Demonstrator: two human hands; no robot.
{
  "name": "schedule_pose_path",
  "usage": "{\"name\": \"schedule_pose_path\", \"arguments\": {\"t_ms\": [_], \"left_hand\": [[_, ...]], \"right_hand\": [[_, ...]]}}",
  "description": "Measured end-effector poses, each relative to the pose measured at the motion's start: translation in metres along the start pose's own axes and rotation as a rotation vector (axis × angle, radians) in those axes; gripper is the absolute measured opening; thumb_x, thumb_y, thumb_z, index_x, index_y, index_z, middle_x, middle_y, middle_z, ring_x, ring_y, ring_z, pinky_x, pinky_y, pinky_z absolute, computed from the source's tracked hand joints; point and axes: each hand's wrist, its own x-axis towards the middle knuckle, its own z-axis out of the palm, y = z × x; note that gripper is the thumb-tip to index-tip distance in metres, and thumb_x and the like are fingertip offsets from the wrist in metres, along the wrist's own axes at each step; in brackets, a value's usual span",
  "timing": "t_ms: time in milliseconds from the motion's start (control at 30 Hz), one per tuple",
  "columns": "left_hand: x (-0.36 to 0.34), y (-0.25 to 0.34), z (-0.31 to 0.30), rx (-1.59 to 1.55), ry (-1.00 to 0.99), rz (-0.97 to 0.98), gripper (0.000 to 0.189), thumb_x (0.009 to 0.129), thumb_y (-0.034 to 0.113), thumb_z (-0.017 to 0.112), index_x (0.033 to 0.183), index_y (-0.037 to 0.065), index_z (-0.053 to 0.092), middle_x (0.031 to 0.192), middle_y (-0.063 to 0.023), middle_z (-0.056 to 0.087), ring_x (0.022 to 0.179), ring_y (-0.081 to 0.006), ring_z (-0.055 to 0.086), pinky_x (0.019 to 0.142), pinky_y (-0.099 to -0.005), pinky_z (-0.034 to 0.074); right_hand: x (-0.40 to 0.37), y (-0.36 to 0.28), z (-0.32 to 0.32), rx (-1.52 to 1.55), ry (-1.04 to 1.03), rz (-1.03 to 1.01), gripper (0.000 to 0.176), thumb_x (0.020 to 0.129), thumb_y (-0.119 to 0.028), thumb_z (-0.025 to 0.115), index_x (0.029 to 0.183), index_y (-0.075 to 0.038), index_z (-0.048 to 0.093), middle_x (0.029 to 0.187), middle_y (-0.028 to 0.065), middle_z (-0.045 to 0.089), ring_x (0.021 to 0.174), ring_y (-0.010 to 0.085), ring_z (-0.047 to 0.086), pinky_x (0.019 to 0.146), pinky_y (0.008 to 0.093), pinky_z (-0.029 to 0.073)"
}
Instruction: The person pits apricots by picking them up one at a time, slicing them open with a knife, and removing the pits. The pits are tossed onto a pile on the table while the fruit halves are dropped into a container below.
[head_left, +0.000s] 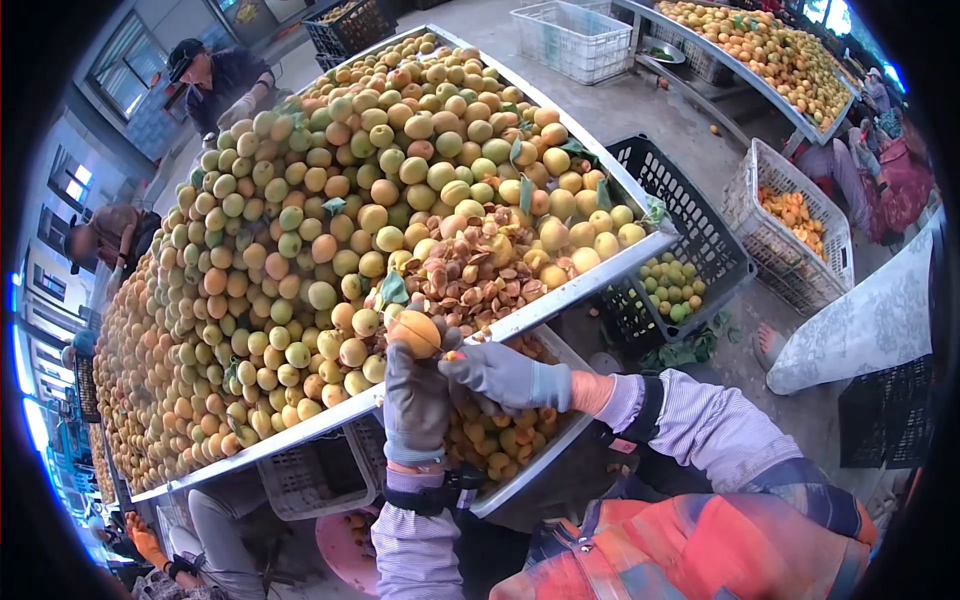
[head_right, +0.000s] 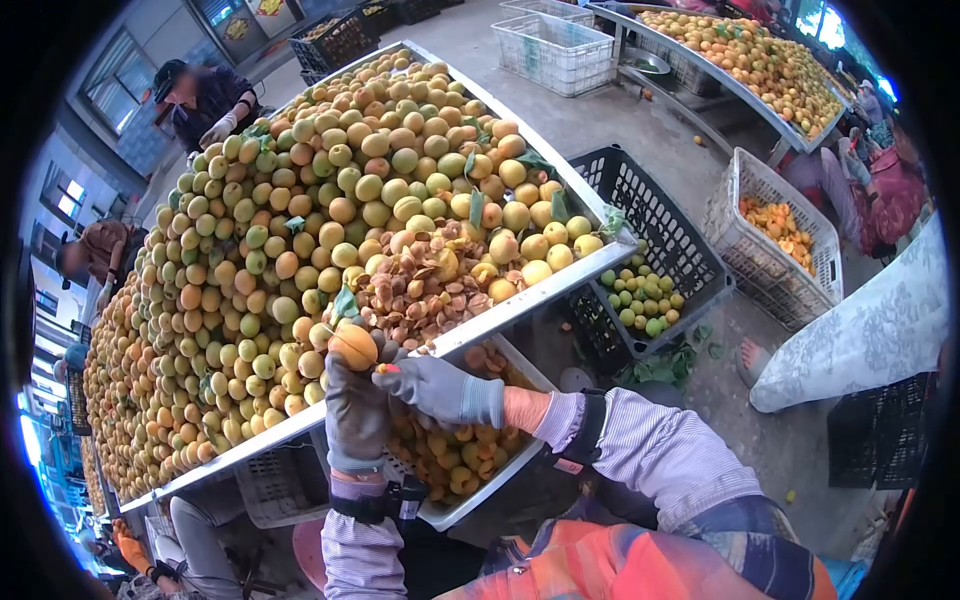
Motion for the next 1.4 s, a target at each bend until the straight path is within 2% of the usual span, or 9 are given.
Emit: {"name": "schedule_pose_path", "arguments": {"t_ms": [67, 333, 533, 767, 933, 1033, 1100, 1333, 1400], "left_hand": [[-0.002, 0.002, 0.001, -0.100, -0.048, -0.065, 0.058, 0.092, 0.041, 0.046, 0.134, 0.003, 0.033, 0.109, -0.0112, 0.056, 0.099, -0.0246, 0.055, 0.088, -0.0395, 0.046], [0.002, 0.009, 0.004, 0.295, -0.031, 0.143, 0.057, 0.093, 0.042, 0.045, 0.132, 0.003, 0.034, 0.107, -0.0104, 0.055, 0.098, -0.0207, 0.055, 0.088, -0.0366, 0.046], [0.005, 0.003, -0.013, -0.149, -0.086, -0.081, 0.059, 0.092, 0.046, 0.043, 0.132, 0.002, 0.036, 0.108, -0.0106, 0.055, 0.099, -0.0227, 0.055, 0.090, -0.0376, 0.045], [-0.001, 0.005, 0.005, -0.175, 0.016, -0.067, 0.058, 0.093, 0.045, 0.043, 0.131, 0.002, 0.037, 0.107, -0.0100, 0.056, 0.098, -0.0228, 0.055, 0.089, -0.0367, 0.045], [-0.003, 0.010, 0.012, 0.397, -0.012, 0.158, 0.053, 0.094, 0.041, 0.044, 0.127, 0.001, 0.039, 0.107, -0.0103, 0.056, 0.098, -0.0207, 0.055, 0.088, -0.0348, 0.046], [0.001, 0.007, -0.005, 0.127, -0.059, 0.012, 0.049, 0.095, 0.041, 0.041, 0.123, 0.001, 0.041, 0.107, -0.0111, 0.055, 0.097, -0.0205, 0.055, 0.087, -0.0349, 0.046], [0.003, 0.005, -0.007, 0.004, 0.008, -0.078, 0.047, 0.095, 0.040, 0.040, 0.121, 0.001, 0.042, 0.107, -0.0116, 0.055, 0.095, -0.0211, 0.056, 0.087, -0.0351, 0.046], [-0.001, 0.008, -0.002, 0.525, -0.043, 0.040, 0.049, 0.094, 0.043, 0.043, 0.118, 0.001, 0.044, 0.103, -0.0109, 0.056, 0.090, -0.0196, 0.057, 0.083, -0.0328, 0.048], [0.002, 0.001, -0.007, 0.277, 0.001, 0.020, 0.048, 0.093, 0.043, 0.044, 0.115, 0.001, 0.046, 0.101, -0.0105, 0.057, 0.090, -0.0186, 0.057, 0.081, -0.0319, 0.048]], "right_hand": [[0.004, 0.005, 0.006, -0.018, 0.071, -0.197, 0.062, 0.082, -0.069, 0.040, 0.080, -0.007, 0.052, 0.049, -0.0007, 0.047, 0.039, 0.0072, 0.046, 0.035, 0.0186, 0.035], [-0.004, 0.004, -0.002, -0.026, 0.008, -0.174, 0.039, 0.094, -0.041, 0.043, 0.113, -0.009, 0.055, 0.058, 0.0011, 0.050, 0.041, 0.0086, 0.049, 0.035, 0.0224, 0.037], [0.002, 0.008, 0.004, -0.054, 0.062, -0.049, 0.047, 0.090, -0.051, 0.046, 0.097, -0.006, 0.056, 0.055, 0.0003, 0.048, 0.039, 0.0091, 0.045, 0.036, 0.0223, 0.036], [-0.003, -0.004, 0.002, -0.059, 0.089, -0.059, 0.045, 0.091, -0.048, 0.046, 0.088, -0.005, 0.057, 0.061, -0.0002, 0.050, 0.043, 0.0084, 0.047, 0.037, 0.0217, 0.037], [0.001, 0.008, 0.001, -0.013, 0.055, -0.107, 0.050, 0.086, -0.058, 0.048, 0.084, -0.008, 0.049, 0.056, -0.0015, 0.048, 0.043, 0.0074, 0.049, 0.036, 0.0202, 0.037], [0.003, 0.010, -0.001, -0.041, 0.047, -0.075, 0.047, 0.087, -0.056, 0.048, 0.084, -0.009, 0.049, 0.057, -0.0021, 0.048, 0.044, 0.0072, 0.048, 0.038, 0.0204, 0.037], [0.011, 0.020, -0.003, -0.113, 0.046, -0.123, 0.041, 0.093, -0.044, 0.045, 0.106, -0.008, 0.057, 0.063, -0.0004, 0.050, 0.045, 0.0066, 0.047, 0.043, 0.0216, 0.040], [0.005, 0.009, 0.002, -0.049, 0.101, -0.167, 0.034, 0.094, -0.039, 0.046, 0.101, -0.007, 0.057, 0.062, -0.0018, 0.050, 0.046, 0.0052, 0.046, 0.043, 0.0216, 0.038], [0.004, 0.004, 0.001, -0.043, 0.056, -0.095, 0.032, 0.094, -0.036, 0.046, 0.104, -0.008, 0.058, 0.062, -0.0019, 0.050, 0.047, 0.0050, 0.046, 0.043, 0.0217, 0.038]]}}
